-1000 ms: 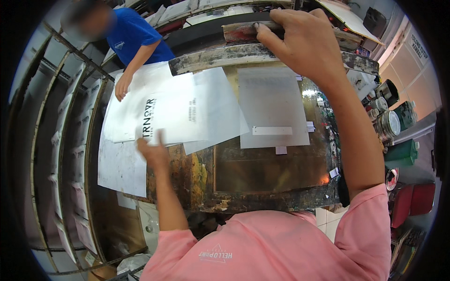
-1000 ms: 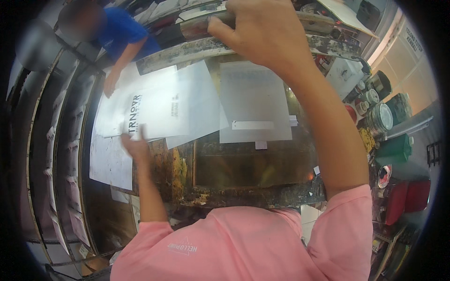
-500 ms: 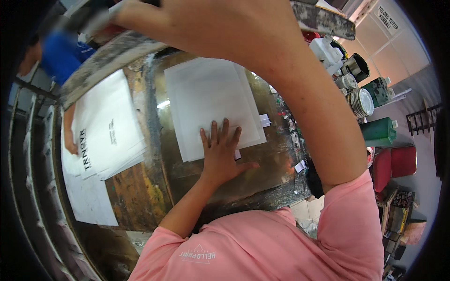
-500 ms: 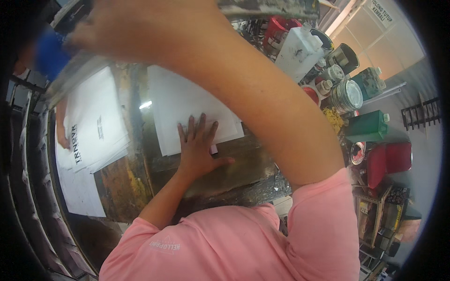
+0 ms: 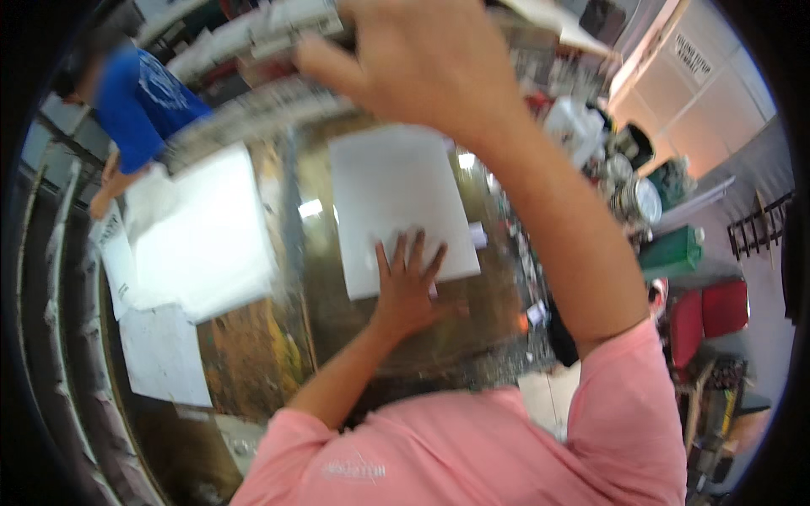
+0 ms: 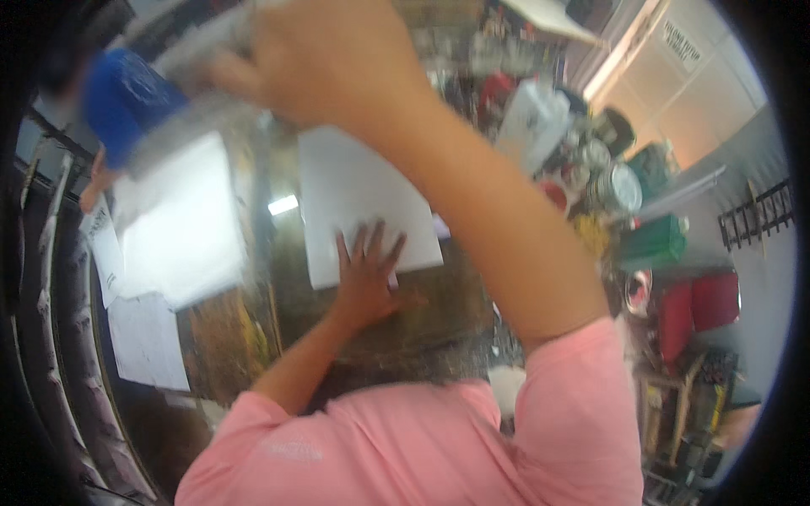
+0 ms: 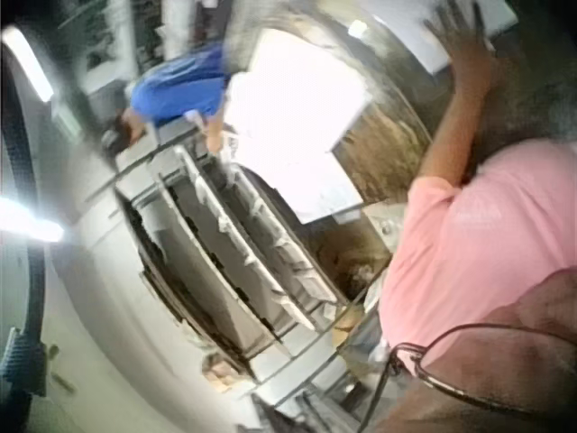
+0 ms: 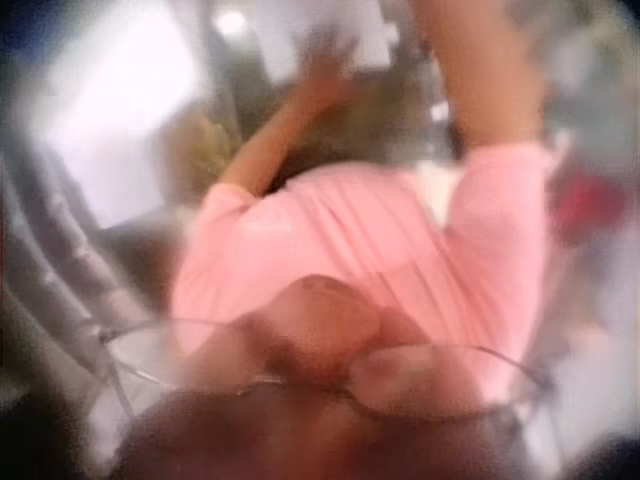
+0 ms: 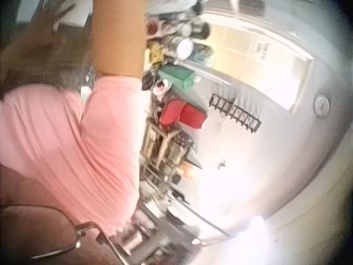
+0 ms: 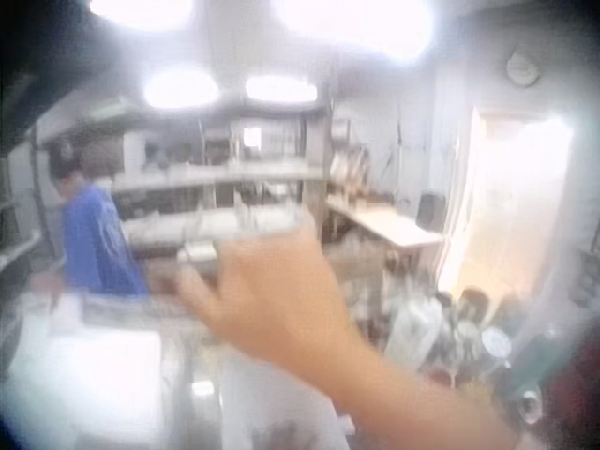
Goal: The person performs screen printing on white paper sheets. They place a sheet under a screen, pull a squeegee across the screen to apply ink, lift the screen, and remove the printed sheet. This process is repeated continuously throughout the video.
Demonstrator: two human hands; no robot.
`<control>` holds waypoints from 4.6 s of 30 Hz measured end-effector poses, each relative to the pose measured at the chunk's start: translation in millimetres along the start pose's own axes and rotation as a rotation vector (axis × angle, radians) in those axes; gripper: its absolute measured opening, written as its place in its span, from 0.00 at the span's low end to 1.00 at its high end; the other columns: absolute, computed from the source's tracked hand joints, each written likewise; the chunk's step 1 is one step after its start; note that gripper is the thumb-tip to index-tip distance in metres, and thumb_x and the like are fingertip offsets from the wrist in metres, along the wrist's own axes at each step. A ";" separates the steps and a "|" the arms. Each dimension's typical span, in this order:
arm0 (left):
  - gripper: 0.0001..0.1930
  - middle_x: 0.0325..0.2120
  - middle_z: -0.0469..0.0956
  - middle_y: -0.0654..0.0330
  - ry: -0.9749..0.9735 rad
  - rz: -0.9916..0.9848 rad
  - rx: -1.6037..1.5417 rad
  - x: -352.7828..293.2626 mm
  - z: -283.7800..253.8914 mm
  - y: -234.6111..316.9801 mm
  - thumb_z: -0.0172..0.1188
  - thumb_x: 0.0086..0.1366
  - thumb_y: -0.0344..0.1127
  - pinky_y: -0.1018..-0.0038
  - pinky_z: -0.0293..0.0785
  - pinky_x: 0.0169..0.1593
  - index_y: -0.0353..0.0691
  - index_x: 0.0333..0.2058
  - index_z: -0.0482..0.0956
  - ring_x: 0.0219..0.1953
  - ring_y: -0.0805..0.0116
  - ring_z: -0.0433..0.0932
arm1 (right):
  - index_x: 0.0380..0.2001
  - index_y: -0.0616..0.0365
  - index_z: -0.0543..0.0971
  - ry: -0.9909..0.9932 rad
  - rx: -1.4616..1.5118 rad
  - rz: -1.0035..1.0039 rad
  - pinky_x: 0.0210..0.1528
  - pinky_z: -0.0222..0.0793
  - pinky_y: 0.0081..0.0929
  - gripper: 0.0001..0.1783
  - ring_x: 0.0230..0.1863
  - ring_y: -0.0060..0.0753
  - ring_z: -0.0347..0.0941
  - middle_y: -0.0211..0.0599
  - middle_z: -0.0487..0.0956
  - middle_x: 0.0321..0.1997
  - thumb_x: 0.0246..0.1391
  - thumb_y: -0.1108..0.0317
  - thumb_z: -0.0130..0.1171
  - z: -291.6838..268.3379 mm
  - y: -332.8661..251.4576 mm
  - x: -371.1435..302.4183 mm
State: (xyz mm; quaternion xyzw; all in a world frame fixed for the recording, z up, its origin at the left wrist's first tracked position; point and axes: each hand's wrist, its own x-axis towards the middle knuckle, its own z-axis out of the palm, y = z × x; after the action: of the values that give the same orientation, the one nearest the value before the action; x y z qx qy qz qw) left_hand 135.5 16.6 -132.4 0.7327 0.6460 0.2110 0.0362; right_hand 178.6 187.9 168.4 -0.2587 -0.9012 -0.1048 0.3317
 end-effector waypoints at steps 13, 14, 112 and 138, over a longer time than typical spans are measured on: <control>0.55 0.55 0.83 0.51 0.455 -0.664 -0.787 -103.6 -112.9 -80.7 0.92 0.41 0.47 0.61 0.73 0.67 0.30 0.67 0.77 0.59 0.57 0.81 | 0.44 0.53 0.85 -0.476 0.233 -0.034 0.48 0.71 0.50 0.23 0.45 0.53 0.80 0.44 0.83 0.41 0.66 0.43 0.63 50.6 -34.1 -186.8; 0.55 0.52 0.83 0.53 0.448 -0.667 -0.710 -112.1 -98.6 -80.4 0.92 0.39 0.52 0.58 0.70 0.68 0.33 0.65 0.80 0.58 0.58 0.80 | 0.43 0.52 0.85 -0.519 0.260 -0.020 0.46 0.72 0.52 0.22 0.45 0.54 0.81 0.43 0.84 0.40 0.65 0.43 0.64 61.8 -33.5 -201.1; 0.69 0.80 0.55 0.42 -0.140 -0.130 0.171 -48.7 -53.5 -119.9 0.61 0.51 0.88 0.26 0.28 0.78 0.36 0.78 0.61 0.82 0.36 0.48 | 0.39 0.61 0.87 0.193 -0.046 -0.072 0.52 0.67 0.51 0.28 0.39 0.59 0.82 0.53 0.85 0.32 0.68 0.43 0.56 -7.6 -18.7 -9.8; 0.64 0.77 0.61 0.44 0.022 0.185 -0.013 22.8 26.2 15.1 0.57 0.54 0.88 0.21 0.34 0.76 0.39 0.74 0.68 0.76 0.36 0.61 | 0.24 0.62 0.82 -0.075 0.073 0.008 0.49 0.72 0.52 0.30 0.25 0.43 0.76 0.38 0.77 0.18 0.69 0.47 0.49 -20.4 -11.7 8.5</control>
State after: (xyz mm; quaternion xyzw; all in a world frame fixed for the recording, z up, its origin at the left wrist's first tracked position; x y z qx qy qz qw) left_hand 160.6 41.8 -145.2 0.7866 0.5746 0.2257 0.0144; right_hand 177.9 174.1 189.2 -0.2540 -0.9151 -0.0609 0.3073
